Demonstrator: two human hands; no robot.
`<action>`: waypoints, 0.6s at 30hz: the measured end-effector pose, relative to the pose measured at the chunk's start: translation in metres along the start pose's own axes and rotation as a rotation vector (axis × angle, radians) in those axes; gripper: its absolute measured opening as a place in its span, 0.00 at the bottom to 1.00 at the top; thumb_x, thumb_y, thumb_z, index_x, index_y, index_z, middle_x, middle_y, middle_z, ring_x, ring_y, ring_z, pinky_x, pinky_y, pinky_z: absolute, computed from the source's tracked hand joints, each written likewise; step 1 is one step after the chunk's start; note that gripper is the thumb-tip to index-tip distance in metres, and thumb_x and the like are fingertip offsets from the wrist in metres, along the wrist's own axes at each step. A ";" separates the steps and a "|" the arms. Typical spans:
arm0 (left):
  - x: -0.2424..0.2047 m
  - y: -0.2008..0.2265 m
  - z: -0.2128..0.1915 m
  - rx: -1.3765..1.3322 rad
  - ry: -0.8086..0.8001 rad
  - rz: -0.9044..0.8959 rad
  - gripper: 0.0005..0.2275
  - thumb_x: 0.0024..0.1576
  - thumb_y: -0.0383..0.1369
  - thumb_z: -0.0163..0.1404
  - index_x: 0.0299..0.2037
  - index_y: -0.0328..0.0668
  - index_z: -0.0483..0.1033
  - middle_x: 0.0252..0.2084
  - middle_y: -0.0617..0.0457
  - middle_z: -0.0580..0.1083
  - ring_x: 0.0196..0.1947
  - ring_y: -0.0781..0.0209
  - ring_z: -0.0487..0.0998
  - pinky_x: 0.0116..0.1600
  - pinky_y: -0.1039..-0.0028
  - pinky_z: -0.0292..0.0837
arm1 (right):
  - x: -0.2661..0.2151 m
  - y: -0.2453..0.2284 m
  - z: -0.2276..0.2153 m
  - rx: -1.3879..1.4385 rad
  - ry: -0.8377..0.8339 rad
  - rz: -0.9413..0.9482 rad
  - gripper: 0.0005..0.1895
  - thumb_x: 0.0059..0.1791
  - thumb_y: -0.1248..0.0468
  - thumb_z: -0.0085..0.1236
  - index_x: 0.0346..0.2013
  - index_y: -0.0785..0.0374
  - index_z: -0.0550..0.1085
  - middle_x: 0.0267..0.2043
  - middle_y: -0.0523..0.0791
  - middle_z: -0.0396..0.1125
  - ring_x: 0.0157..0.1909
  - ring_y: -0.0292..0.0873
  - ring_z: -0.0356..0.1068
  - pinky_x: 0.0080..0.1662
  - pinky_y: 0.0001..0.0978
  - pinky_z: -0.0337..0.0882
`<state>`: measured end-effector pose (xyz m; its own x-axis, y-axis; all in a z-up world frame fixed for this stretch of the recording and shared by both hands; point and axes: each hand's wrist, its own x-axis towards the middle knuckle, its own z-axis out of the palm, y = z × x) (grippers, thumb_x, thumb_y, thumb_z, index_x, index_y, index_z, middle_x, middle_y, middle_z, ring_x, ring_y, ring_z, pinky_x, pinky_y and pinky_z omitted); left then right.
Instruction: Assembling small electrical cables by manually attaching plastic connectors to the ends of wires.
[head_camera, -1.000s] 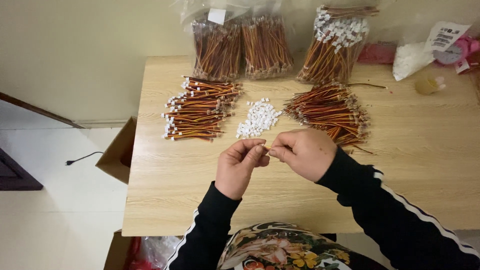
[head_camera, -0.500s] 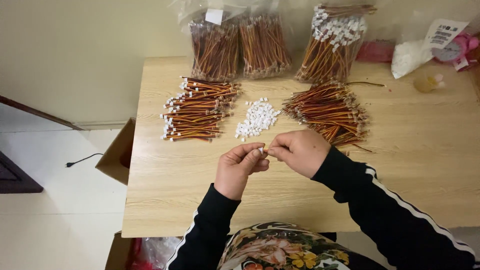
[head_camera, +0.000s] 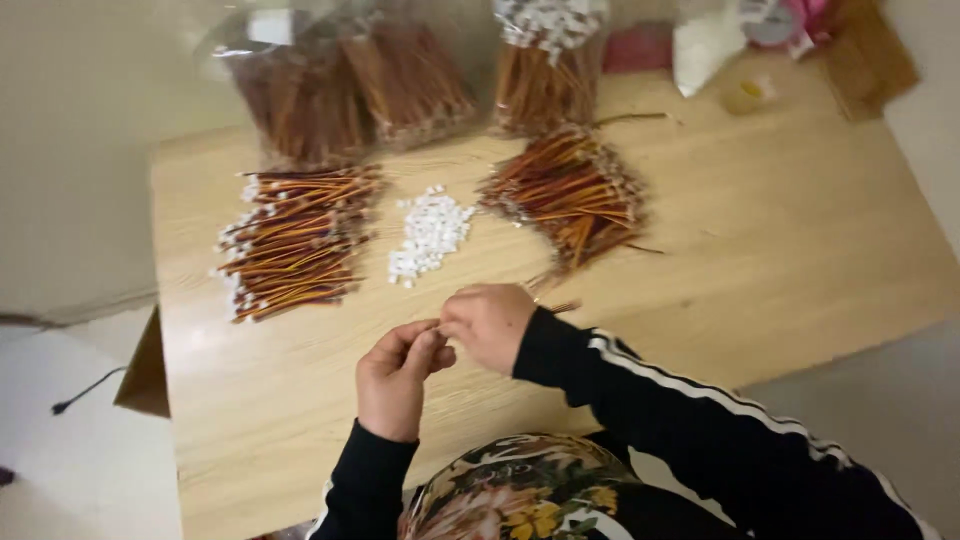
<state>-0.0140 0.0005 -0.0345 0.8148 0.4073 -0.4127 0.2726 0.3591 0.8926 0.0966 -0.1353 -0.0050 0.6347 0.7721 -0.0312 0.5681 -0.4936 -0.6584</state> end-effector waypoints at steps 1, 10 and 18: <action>0.003 -0.007 0.000 0.009 -0.015 -0.011 0.08 0.57 0.22 0.49 0.44 0.26 0.77 0.33 0.37 0.78 0.29 0.51 0.81 0.40 0.60 0.82 | -0.002 0.009 0.009 0.005 0.007 0.018 0.10 0.49 0.53 0.50 0.28 0.52 0.72 0.29 0.43 0.69 0.41 0.49 0.72 0.42 0.39 0.71; 0.055 -0.101 -0.035 0.141 0.119 -0.200 0.08 0.54 0.24 0.52 0.40 0.25 0.80 0.32 0.42 0.76 0.27 0.56 0.76 0.36 0.66 0.82 | -0.022 0.080 0.008 0.179 -0.305 0.510 0.22 0.52 0.51 0.38 0.53 0.57 0.71 0.55 0.47 0.65 0.55 0.46 0.64 0.57 0.42 0.62; 0.067 -0.092 -0.069 0.932 0.184 -0.297 0.16 0.53 0.44 0.49 0.52 0.61 0.76 0.21 0.52 0.75 0.24 0.59 0.75 0.36 0.71 0.68 | -0.036 0.225 -0.112 0.093 0.359 1.063 0.14 0.53 0.60 0.46 0.53 0.55 0.71 0.54 0.43 0.67 0.52 0.50 0.67 0.52 0.49 0.70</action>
<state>-0.0201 0.0529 -0.1567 0.5776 0.5597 -0.5942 0.8101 -0.3034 0.5017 0.2598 -0.3189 -0.0676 0.8959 -0.1903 -0.4015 -0.3829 -0.7890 -0.4804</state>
